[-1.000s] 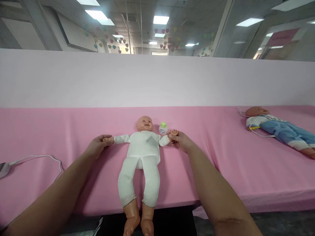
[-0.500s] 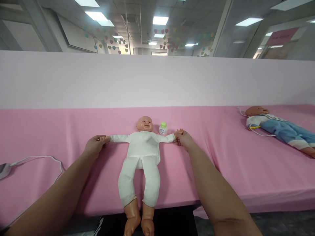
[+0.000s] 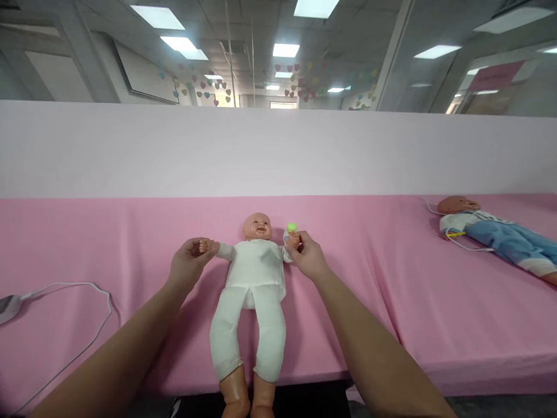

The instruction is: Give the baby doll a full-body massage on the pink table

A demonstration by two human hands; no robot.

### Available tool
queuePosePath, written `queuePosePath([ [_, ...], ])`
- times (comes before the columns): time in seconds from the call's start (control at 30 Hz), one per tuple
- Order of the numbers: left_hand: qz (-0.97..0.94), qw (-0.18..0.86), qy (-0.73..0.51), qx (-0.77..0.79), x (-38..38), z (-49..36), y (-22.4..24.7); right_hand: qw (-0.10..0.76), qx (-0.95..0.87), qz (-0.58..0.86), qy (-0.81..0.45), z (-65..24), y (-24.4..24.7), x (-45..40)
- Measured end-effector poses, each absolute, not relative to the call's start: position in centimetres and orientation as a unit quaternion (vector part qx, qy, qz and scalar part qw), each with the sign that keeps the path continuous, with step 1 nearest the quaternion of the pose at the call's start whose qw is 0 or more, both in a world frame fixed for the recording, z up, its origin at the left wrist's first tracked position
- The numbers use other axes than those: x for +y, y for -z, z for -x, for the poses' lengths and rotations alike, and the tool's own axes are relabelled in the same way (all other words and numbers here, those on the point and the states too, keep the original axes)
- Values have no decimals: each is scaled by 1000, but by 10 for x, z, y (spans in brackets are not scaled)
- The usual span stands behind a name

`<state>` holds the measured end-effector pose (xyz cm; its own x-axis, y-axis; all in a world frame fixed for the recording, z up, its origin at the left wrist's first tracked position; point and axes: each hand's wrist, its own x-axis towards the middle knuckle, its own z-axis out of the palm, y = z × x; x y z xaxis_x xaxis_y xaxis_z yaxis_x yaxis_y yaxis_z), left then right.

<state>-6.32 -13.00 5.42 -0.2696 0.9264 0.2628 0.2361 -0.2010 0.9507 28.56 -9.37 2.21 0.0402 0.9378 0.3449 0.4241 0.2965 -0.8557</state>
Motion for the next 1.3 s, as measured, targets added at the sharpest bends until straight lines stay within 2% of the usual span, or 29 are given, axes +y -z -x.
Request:
queuePosePath([
  [0.17, -694, 159, -411, 569, -137, 41, -49, 410, -750, 494, -156, -261, -34, -112],
  [0.33, -828, 66, -252, 496, -135, 36, -46, 367, -833, 404, -88, -249, -38, -118],
  [0.5, -889, 22, -190, 416, -131, 38, -41, 315, -869, 381, -23, -242, -35, -118],
  [0.6, -878, 25, -209, 429, -130, 38, -37, 326, -866, 378, -24, -241, -35, -118],
  [0.77, -814, 66, -277, 506, -130, 40, -38, 416, -793, 435, -94, -251, -31, -112],
  [1.0, -586, 266, -468, 606, -118, 62, -33, 509, -590, 588, -213, -293, -21, -87],
  [1.17, -412, 380, -552, 617, -100, 74, -22, 516, -511, 588, -357, -310, -12, -76],
  [1.3, -352, 458, -563, 591, -97, 73, -21, 447, -521, 539, -487, -311, -7, -75],
])
